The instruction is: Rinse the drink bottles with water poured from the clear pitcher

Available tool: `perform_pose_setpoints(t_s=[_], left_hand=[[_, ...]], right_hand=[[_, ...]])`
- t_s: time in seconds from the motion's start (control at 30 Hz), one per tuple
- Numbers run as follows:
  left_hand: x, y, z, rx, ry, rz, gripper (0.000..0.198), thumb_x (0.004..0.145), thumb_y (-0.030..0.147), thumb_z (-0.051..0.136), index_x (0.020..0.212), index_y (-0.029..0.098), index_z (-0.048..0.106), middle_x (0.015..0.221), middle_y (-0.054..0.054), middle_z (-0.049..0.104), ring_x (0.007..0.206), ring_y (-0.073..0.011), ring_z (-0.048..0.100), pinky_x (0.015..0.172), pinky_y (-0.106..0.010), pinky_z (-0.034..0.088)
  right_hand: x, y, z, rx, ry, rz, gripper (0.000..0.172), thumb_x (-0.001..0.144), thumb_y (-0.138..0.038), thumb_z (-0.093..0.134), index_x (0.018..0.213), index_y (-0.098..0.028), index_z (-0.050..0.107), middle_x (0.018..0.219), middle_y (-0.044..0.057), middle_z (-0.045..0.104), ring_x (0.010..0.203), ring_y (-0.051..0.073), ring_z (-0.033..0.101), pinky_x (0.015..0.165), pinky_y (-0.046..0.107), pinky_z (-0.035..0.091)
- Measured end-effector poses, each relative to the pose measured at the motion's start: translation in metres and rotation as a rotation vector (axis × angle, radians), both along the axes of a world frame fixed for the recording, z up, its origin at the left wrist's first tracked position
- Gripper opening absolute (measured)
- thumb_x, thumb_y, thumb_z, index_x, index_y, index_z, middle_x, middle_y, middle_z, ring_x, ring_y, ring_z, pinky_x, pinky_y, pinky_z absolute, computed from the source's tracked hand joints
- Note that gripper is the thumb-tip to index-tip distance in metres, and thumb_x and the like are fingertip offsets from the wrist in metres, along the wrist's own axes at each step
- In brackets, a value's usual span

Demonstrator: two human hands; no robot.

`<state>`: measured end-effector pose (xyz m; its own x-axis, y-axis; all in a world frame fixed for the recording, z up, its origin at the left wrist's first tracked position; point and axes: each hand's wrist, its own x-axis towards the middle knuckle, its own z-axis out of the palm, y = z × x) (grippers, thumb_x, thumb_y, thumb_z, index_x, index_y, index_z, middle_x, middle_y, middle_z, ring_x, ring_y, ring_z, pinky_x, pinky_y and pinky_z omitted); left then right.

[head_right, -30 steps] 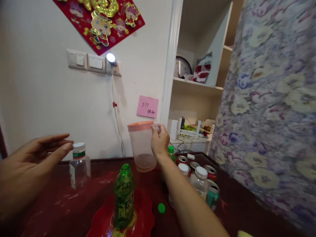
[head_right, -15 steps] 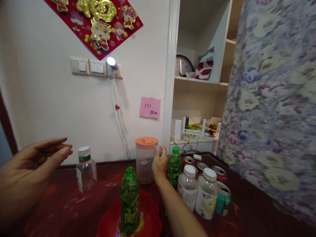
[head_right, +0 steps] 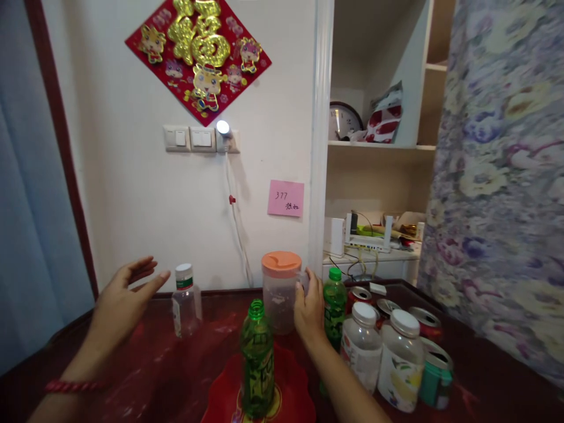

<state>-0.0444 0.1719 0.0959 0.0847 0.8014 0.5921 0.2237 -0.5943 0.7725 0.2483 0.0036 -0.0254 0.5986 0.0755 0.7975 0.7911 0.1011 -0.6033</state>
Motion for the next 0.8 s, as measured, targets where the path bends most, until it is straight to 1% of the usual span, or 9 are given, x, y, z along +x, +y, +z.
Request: perform_pose_setpoints(t_s=[0.1,0.17,0.27,0.37,0.47,0.57,0.63,0.7,0.8], left_hand=[[0.005,0.026,-0.025,-0.014,0.135,0.015,0.089,0.068,0.065,0.065,0.137,0.012,0.047,0.141,-0.021,0.056,0.132,-0.0354,0.053,0.107,-0.052,0.047],[0.008,0.038,-0.041,-0.039,0.194,0.021,0.095,0.065,0.062,0.068,0.138,0.007,0.045,0.143,-0.026,0.053,0.134,-0.0394,0.051,0.111,-0.054,0.041],[0.011,0.046,-0.062,-0.073,0.270,-0.008,0.091,0.068,0.057,0.069,0.136,0.002,0.045,0.144,-0.030,0.050,0.134,-0.0420,0.050,0.113,-0.052,0.038],[0.011,0.046,-0.072,-0.088,0.319,-0.020,0.085,0.071,0.054,0.068,0.133,0.000,0.046,0.144,-0.032,0.050,0.133,-0.0432,0.052,0.112,-0.052,0.040],[0.013,0.041,-0.070,-0.066,0.309,0.038,0.085,0.072,0.058,0.067,0.134,0.003,0.047,0.144,-0.030,0.050,0.134,-0.0437,0.049,0.112,-0.055,0.039],[0.018,0.031,-0.059,-0.039,0.239,0.135,0.085,0.072,0.063,0.063,0.133,0.005,0.050,0.137,-0.027,0.056,0.129,-0.0435,0.053,0.109,-0.057,0.042],[0.023,0.020,-0.049,-0.035,0.189,0.161,0.081,0.074,0.066,0.059,0.131,0.009,0.054,0.129,-0.023,0.062,0.119,-0.0401,0.061,0.102,-0.055,0.048],[0.030,0.004,-0.038,-0.031,0.144,0.138,0.072,0.075,0.066,0.059,0.128,0.016,0.058,0.123,-0.017,0.067,0.111,-0.0351,0.066,0.099,-0.051,0.051],[0.041,-0.024,-0.025,-0.045,0.058,0.006,0.063,0.071,0.063,0.066,0.119,0.022,0.064,0.118,-0.010,0.070,0.108,-0.0328,0.068,0.101,-0.050,0.050]], right_hand=[[-0.009,-0.012,0.011,-0.026,-0.075,0.019,0.048,0.106,-0.054,0.051,0.137,-0.016,0.052,0.136,0.013,0.050,0.128,0.033,0.046,0.108,0.057,0.036],[-0.014,-0.023,0.020,-0.044,-0.109,0.029,0.047,0.106,-0.052,0.047,0.136,-0.015,0.051,0.139,0.014,0.048,0.131,0.033,0.043,0.110,0.057,0.033],[-0.020,-0.041,0.032,-0.065,-0.128,0.040,0.042,0.103,-0.045,0.045,0.132,-0.015,0.052,0.138,0.015,0.048,0.131,0.031,0.042,0.110,0.054,0.034],[-0.027,-0.057,0.039,-0.075,-0.112,0.041,0.037,0.102,-0.041,0.044,0.128,-0.017,0.052,0.136,0.014,0.049,0.127,0.028,0.046,0.105,0.049,0.041],[-0.034,-0.069,0.045,-0.122,-0.079,0.034,0.034,0.104,-0.040,0.040,0.127,-0.017,0.051,0.132,0.014,0.051,0.122,0.026,0.049,0.101,0.044,0.045],[-0.037,-0.079,0.054,-0.302,-0.059,0.071,0.027,0.107,-0.031,0.036,0.120,-0.016,0.054,0.119,0.011,0.059,0.108,0.022,0.057,0.092,0.037,0.050],[-0.035,-0.087,0.061,-0.522,-0.071,0.139,0.019,0.107,-0.021,0.042,0.107,-0.016,0.060,0.104,0.006,0.063,0.097,0.019,0.062,0.085,0.033,0.052],[-0.032,-0.096,0.064,-0.796,-0.083,0.207,0.013,0.104,-0.017,0.057,0.093,-0.015,0.064,0.090,0.001,0.064,0.085,0.017,0.064,0.079,0.032,0.054],[-0.028,-0.103,0.056,-1.176,-0.074,0.228,0.017,0.099,-0.026,0.072,0.088,-0.014,0.066,0.082,-0.001,0.063,0.072,0.016,0.064,0.071,0.030,0.057]])
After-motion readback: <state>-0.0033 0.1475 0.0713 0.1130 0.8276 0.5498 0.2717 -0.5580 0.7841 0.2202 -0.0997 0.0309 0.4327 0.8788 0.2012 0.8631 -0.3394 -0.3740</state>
